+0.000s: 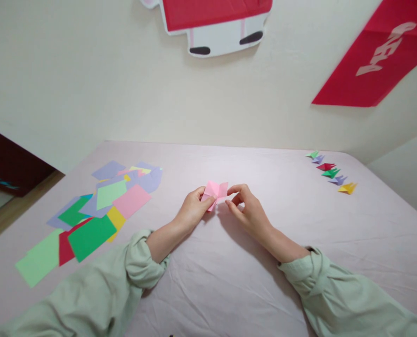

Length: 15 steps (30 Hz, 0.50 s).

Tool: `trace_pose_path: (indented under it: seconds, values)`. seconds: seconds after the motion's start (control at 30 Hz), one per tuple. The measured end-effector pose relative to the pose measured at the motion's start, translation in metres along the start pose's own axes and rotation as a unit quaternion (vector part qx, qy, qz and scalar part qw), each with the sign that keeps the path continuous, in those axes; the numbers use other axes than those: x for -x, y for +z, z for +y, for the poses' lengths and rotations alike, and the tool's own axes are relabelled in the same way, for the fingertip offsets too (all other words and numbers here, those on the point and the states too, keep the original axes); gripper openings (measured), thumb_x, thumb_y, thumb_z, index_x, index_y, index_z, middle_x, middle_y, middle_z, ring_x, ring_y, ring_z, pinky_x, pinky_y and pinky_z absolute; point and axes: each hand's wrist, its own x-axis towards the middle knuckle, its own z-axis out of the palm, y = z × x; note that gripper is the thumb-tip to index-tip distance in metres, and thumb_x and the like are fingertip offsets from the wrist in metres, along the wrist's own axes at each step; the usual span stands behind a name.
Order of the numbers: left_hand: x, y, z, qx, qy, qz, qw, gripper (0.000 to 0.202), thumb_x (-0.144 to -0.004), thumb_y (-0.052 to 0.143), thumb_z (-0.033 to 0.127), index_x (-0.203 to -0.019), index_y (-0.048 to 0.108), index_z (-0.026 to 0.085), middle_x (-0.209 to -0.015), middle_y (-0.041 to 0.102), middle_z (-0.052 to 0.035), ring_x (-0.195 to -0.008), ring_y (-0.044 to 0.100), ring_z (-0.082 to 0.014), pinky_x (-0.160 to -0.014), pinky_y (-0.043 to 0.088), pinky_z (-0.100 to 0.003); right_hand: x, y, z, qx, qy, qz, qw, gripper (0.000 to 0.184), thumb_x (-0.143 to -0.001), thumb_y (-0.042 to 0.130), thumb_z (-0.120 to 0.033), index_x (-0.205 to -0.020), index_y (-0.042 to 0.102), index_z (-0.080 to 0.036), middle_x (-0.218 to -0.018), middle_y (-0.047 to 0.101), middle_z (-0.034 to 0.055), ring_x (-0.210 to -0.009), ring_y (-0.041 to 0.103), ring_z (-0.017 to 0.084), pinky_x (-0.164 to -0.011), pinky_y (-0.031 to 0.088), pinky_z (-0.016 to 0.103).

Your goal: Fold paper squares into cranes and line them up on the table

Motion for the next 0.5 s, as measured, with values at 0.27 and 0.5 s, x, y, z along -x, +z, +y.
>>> trace_pose_path:
  seconds: [0.27,0.5]
  values:
    - [0.0014,0.0006,-0.0037,0.020,0.003,-0.019,1.000,0.025,-0.080,0.064,0.034,-0.098,0.059,0.017,-0.078,0.064,0.0005,-0.065,0.057,-0.0122,-0.061,0.041,-0.022,-0.0022,-0.0024,-0.0006,0.047,-0.055,-0.030,0.997,0.018,-0.085,0.046,-0.011,-0.092,0.059,-0.022,-0.088,0.058,0.0041,-0.078,0.057,0.017,-0.071,0.043,0.029]
    - [0.0033,-0.0023,-0.0016,-0.062,0.184,-0.022,0.981,0.042,-0.083,0.043,0.007,-0.118,0.057,0.024,-0.125,0.057,-0.0073,-0.101,0.061,-0.0151,-0.090,0.048,-0.031,-0.0085,-0.0059,0.0086,-0.023,0.026,0.011,0.999,0.012,-0.084,0.047,-0.017,-0.079,0.057,-0.020,-0.078,0.058,0.0020,-0.071,0.052,0.016,-0.065,0.040,0.028]
